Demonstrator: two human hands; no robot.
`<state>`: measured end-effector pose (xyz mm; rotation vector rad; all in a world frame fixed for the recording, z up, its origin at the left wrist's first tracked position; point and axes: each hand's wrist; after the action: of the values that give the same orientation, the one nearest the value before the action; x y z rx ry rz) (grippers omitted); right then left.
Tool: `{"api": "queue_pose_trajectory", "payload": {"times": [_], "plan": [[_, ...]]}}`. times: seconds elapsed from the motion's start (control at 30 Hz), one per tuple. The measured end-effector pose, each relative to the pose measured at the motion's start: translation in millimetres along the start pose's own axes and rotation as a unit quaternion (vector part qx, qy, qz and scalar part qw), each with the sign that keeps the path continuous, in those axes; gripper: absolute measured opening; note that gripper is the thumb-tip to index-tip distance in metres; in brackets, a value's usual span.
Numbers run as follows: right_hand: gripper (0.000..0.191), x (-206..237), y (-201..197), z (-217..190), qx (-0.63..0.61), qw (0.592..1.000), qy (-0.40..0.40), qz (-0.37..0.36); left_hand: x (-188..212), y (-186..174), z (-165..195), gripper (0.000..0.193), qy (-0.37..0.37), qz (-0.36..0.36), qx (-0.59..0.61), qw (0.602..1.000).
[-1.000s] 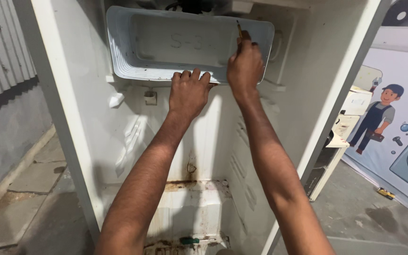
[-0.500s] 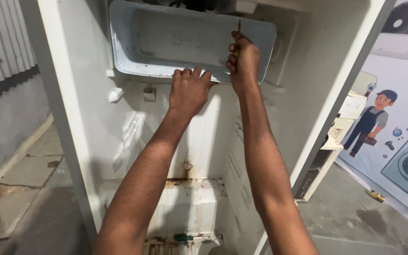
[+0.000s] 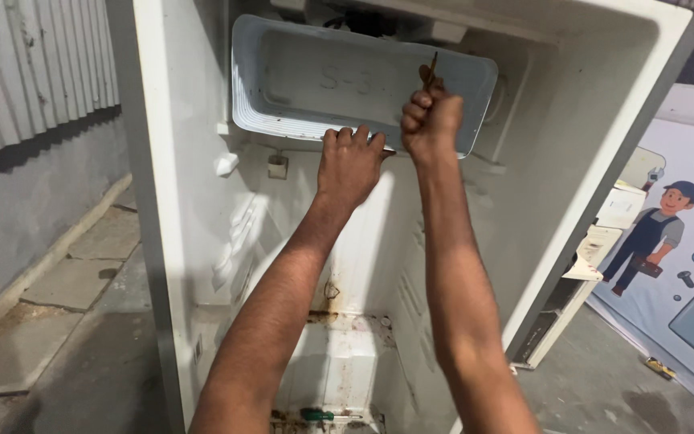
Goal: The person works inside the top of an open refrigerator, using a screwdriver to loosen and remove a component above the drain tray. They steady the tray with one hand while turning the screwdriver with the other, briefly reach down to adjust something near the floor, then resume unscrewing the component.
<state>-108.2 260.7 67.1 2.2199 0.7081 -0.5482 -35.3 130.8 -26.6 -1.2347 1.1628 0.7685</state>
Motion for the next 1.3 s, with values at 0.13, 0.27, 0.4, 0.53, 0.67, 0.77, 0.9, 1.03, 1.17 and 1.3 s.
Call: {"api": "queue_pose_trajectory", "payload": {"times": [0.13,0.27,0.4,0.53,0.67,0.77,0.9,1.03,1.17,1.3], "plan": [[0.039,6,-12,-3,-0.05,0.996,0.031,-0.062,0,-4,-1,0.028,-0.006,-0.036,0.007,0.999],[0.023,15,-2,-4,-0.005,1.0,0.025,0.006,0,-3,-1,0.028,0.009,-0.018,-0.004,1.0],[0.029,19,12,6,0.178,0.971,-0.094,0.129,-1,-1,-1,0.027,0.012,0.001,-0.011,1.0],[0.028,21,7,21,0.565,0.735,-0.296,0.23,-1,-1,-1,0.027,0.0,-0.038,-0.008,0.999],[0.028,17,-7,20,0.612,0.666,-0.355,0.238,0,-4,0,0.027,0.009,-0.007,-0.002,1.0],[0.028,10,-13,4,0.313,0.926,-0.169,0.127,1,-7,3,0.026,0.009,-0.003,-0.014,1.0],[0.028,5,-21,-13,-0.034,0.993,0.069,-0.092,-1,-8,3,0.029,0.005,-0.004,-0.01,1.0],[0.028,11,-16,-10,-0.003,0.997,0.051,-0.063,0,-8,0,0.028,0.011,0.003,-0.021,1.0],[0.028,15,-5,0,0.325,0.93,-0.132,0.11,1,-8,-3,0.027,0.005,-0.018,-0.002,1.0],[0.029,17,-4,15,0.657,0.63,-0.364,0.195,1,-7,-2,0.027,0.006,-0.017,0.001,1.0]]}}
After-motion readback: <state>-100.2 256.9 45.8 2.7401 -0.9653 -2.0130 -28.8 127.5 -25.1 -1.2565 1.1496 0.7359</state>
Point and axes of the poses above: each hand's wrist, its own x-axis away from the middle knuckle, its own y-axis out of the palm, z = x × y, and after that the axes turned 11 degrees about x, right-handed
